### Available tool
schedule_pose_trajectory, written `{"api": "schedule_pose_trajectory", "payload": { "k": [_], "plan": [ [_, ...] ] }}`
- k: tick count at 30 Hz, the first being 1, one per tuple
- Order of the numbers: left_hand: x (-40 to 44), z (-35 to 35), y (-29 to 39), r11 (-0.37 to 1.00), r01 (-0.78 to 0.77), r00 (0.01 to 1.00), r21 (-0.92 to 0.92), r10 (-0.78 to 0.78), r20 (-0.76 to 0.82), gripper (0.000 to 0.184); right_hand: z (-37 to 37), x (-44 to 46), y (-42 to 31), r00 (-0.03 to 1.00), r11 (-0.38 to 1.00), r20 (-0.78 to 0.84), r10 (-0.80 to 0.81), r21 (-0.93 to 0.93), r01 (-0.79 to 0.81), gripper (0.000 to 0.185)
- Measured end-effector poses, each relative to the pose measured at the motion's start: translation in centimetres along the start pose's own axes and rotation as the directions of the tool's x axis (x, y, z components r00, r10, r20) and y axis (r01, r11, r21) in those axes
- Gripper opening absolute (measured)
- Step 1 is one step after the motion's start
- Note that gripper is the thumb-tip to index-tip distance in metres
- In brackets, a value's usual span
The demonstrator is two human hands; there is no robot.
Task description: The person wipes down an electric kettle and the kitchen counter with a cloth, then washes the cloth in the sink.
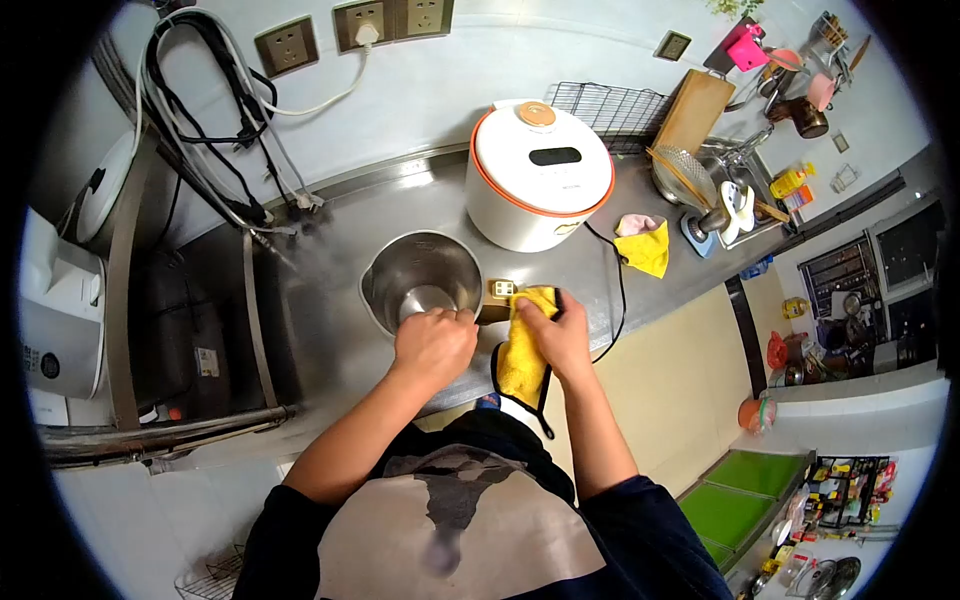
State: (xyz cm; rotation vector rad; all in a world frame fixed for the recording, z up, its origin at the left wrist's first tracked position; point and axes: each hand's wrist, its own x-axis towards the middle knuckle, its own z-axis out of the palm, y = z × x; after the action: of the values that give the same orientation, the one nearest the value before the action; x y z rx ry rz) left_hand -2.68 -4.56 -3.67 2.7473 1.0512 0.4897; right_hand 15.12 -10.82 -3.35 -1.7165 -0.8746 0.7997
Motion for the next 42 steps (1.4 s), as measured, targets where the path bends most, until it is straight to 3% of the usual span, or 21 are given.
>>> {"api": "schedule_pose_trajectory", "payload": {
  "k": [1, 3, 6, 9, 13, 16, 20, 21, 23, 25, 27, 30, 33, 34, 37, 38, 42],
  "plan": [
    [-0.1, 0.1, -0.2, 1.000, -0.028, 0.999, 0.004, 0.028, -0.033, 0.023, 0.2, 0.3, -0.2, 0.998, 0.990, -0.009, -0.069, -0.127, 0.067, 0.026],
    [-0.4, 0.2, -0.4, 0.999, -0.047, 0.997, 0.009, 0.048, -0.065, 0.022, -0.1, 0.8, -1.0, 0.999, 0.970, 0.028, -0.028, -0.243, 0.033, 0.024],
    [-0.4, 0.3, -0.6, 0.996, -0.087, 0.990, 0.024, 0.089, -0.111, 0.023, -0.5, 1.3, -1.9, 0.996, 0.941, 0.065, -0.066, -0.328, 0.083, 0.022],
    [-0.6, 0.6, -0.7, 0.993, -0.116, 0.984, 0.028, 0.119, -0.135, 0.024, -0.4, 2.2, -3.3, 0.995, 0.935, 0.102, -0.025, -0.349, 0.059, 0.022],
    [-0.6, 0.8, -0.8, 0.992, -0.118, 0.975, 0.046, 0.125, -0.183, 0.025, 0.1, 3.4, -2.4, 0.988, 0.903, 0.097, -0.123, -0.403, 0.151, 0.023],
    [-0.5, 0.8, -0.5, 0.993, -0.105, 0.975, 0.043, 0.112, -0.190, 0.024, 0.3, 3.6, -3.0, 0.993, 0.890, 0.044, -0.106, -0.441, 0.114, 0.023],
    [-0.4, 1.0, -0.4, 0.995, -0.060, 0.980, 0.079, 0.074, -0.186, 0.023, -1.0, 4.9, -2.4, 0.992, 0.958, -0.113, -0.050, -0.288, 0.016, 0.022],
    [-0.4, 0.9, -0.4, 0.995, -0.060, 0.981, 0.079, 0.073, -0.182, 0.023, -1.7, 4.8, -2.3, 0.997, 0.969, -0.071, 0.031, -0.242, -0.047, 0.023],
    [-0.2, 0.8, -0.1, 0.998, -0.044, 0.979, 0.052, 0.053, -0.199, 0.024, -2.3, 3.9, -1.9, 0.995, 0.980, 0.086, 0.043, -0.196, -0.025, 0.024],
    [-0.1, 0.7, -0.1, 0.998, -0.052, 0.978, 0.041, 0.059, -0.201, 0.024, -1.2, 2.8, -3.3, 0.990, 0.881, 0.143, -0.020, -0.465, 0.085, 0.024],
    [-0.1, 0.6, -0.4, 0.998, -0.060, 0.977, 0.032, 0.065, -0.202, 0.024, -0.1, 3.1, -3.5, 0.994, 0.892, 0.104, -0.042, -0.444, 0.084, 0.024],
    [-0.2, 0.5, -0.3, 0.993, -0.112, 0.973, 0.042, 0.118, -0.199, 0.024, 0.7, 4.5, -3.6, 0.968, 0.822, 0.089, -0.234, -0.513, 0.246, 0.020],
    [-0.3, 0.9, -0.4, 0.994, -0.083, 0.979, 0.072, 0.095, -0.182, 0.025, 1.0, 6.6, -2.7, 0.966, 0.826, 0.043, -0.255, -0.509, 0.241, 0.020],
    [-0.3, 0.8, -0.3, 0.996, -0.064, 0.979, 0.055, 0.074, -0.189, 0.024, 0.4, 6.8, -2.8, 0.997, 0.922, 0.035, -0.073, -0.380, 0.081, 0.022],
    [-0.2, 1.1, -0.3, 0.999, -0.030, 0.977, 0.037, 0.037, -0.208, 0.023, -1.5, 4.9, -3.1, 0.997, 0.964, 0.080, -0.002, -0.264, 0.023, 0.023],
    [-0.2, 1.2, -0.3, 0.999, -0.028, 0.977, 0.037, 0.035, -0.209, 0.023, -1.7, 3.6, -4.0, 0.995, 0.938, 0.095, 0.018, -0.346, 0.016, 0.021],
    [-0.1, 0.8, -0.4, 0.999, -0.035, 0.981, 0.032, 0.041, -0.188, 0.022, 0.4, 2.6, -2.5, 0.973, 0.848, 0.040, -0.228, -0.482, 0.219, 0.025]
  ]
}}
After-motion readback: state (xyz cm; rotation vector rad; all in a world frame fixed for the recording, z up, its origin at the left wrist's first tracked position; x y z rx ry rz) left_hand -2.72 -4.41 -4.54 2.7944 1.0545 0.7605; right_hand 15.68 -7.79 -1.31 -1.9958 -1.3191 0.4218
